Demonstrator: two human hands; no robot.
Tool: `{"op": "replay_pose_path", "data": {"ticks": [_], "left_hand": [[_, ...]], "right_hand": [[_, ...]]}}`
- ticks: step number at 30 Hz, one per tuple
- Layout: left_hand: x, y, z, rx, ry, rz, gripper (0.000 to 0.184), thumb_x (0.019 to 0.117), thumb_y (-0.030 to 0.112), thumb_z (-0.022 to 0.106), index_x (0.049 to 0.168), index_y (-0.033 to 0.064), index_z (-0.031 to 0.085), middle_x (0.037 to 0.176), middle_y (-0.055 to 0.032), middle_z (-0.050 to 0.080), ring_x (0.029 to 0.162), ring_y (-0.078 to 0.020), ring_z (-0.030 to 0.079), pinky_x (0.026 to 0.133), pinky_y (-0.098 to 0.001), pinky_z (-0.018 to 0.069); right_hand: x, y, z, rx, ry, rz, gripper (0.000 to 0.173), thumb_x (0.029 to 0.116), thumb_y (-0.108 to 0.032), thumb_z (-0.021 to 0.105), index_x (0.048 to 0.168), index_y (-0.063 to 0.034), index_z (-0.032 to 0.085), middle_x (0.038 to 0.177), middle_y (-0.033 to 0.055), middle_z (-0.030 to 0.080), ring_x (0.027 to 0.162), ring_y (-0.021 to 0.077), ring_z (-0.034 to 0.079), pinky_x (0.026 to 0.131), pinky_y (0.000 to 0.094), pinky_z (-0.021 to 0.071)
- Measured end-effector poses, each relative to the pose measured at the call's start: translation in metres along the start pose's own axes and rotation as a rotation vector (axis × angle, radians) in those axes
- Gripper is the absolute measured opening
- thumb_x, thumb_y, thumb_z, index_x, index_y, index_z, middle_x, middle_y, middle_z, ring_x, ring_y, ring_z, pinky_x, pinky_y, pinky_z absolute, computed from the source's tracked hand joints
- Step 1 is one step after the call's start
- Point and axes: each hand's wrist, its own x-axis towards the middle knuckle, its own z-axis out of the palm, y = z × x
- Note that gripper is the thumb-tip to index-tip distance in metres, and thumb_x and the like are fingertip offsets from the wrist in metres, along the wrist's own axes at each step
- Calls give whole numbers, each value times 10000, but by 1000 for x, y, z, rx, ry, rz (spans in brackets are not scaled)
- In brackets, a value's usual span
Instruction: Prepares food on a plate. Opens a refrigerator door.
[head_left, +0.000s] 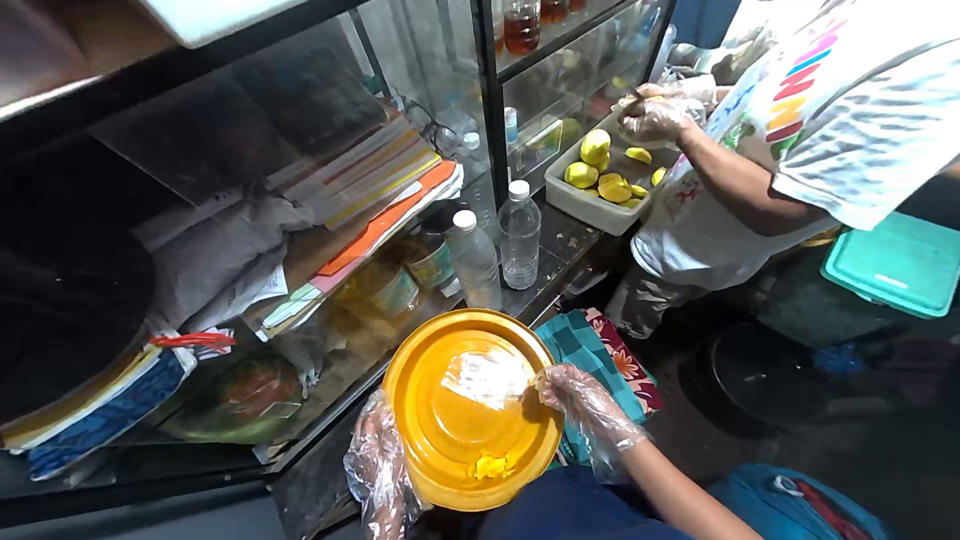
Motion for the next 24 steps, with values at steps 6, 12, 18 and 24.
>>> {"op": "replay_pose_path", "data": {"ticks": [6, 12, 18, 24], "left_hand": [[-7, 19, 5, -204, -110, -272, 411, 1054, 419, 512, 1224, 114, 728, 1230, -107, 712, 1188, -256, 646, 1047, -526, 461], [-12, 13, 12, -508, -217, -242, 458, 1088, 387, 399, 1311, 97, 675, 1325, -76, 670, 1245, -181, 614, 1069, -408, 480], [-13, 31, 24, -1526, -525, -385, 567, 1114, 384, 125, 1494, 62, 399, 1382, -97, 613, 1193, -233, 650, 958, -404, 559], [-14, 60, 25, -1683, -683, -412, 534, 1111, 357, 173, 1482, 53, 410, 1390, -145, 602, 1210, -307, 642, 954, -452, 570]], "right_hand": [[3, 6, -12, 53, -39, 30, 161, 1081, -92, 448, 1124, -3, 575, 865, 70, 670, 743, 140, 677, 708, 273, 597], [-2, -1, -9, 82, 37, 114, 468, 1131, -356, 294, 1255, 11, 556, 1072, 161, 698, 911, 284, 721, 799, 428, 610], [-4, -11, 17, -37, -201, 123, 583, 1120, -459, 173, 1514, -96, 403, 1285, 183, 646, 1036, 325, 706, 819, 466, 603], [11, -9, 51, -354, -351, -112, 480, 1093, -254, 406, 1482, 27, 425, 1343, 162, 604, 1116, 184, 658, 935, 332, 559]]}}
